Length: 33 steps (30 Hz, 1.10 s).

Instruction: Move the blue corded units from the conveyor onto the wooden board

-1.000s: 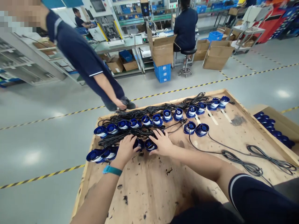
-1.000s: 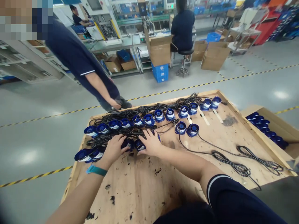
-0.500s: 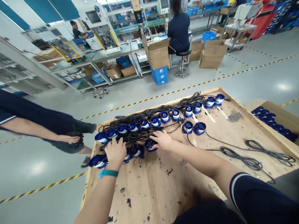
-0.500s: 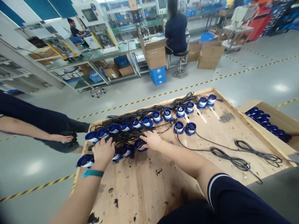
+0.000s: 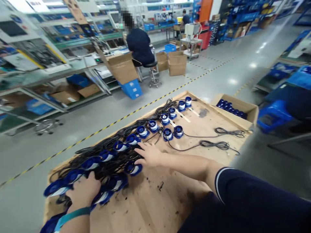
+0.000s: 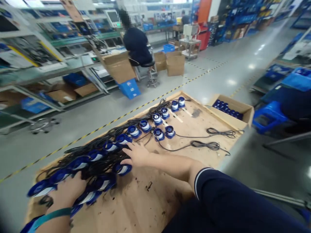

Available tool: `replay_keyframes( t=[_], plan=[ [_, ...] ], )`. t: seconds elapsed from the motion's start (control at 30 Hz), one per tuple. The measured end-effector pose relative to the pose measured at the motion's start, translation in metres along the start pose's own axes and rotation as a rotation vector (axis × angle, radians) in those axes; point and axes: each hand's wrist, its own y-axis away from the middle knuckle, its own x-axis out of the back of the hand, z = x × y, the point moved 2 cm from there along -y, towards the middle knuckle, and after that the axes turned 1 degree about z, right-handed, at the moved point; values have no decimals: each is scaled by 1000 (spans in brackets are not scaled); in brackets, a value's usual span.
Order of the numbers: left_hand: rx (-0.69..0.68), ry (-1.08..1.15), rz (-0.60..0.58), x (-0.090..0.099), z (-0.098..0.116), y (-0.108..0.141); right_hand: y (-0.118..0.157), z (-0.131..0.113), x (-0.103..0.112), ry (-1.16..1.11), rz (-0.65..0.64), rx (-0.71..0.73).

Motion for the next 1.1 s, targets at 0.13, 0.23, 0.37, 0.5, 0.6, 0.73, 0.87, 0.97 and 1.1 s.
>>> replay_keyframes(
  t=[0.13,0.23,0.37,0.5,0.6,0.73,0.87,0.97,1.1],
  plan=[
    [-264,99,251,17,60,28,128,63,39,-8,40,-182],
    [-595,251,369,26,127,45,228,127,72,136,29,-576],
    [-794,273,340,29,224,39,297,181,87,240,-54,-806],
    [-843,213,259,24,301,9,305,200,83,196,-233,-755],
    [-870,199,177,14,335,-10,309,210,94,129,-300,-684],
    [-798,262,151,1,355,-10,324,237,126,172,-333,-638],
    [-712,287,202,-5,364,10,335,273,148,396,-303,-752],
    [-625,286,259,-7,375,21,341,290,150,504,-365,-854],
    [-633,260,310,-4,394,31,345,300,154,553,-375,-854]
  ],
)
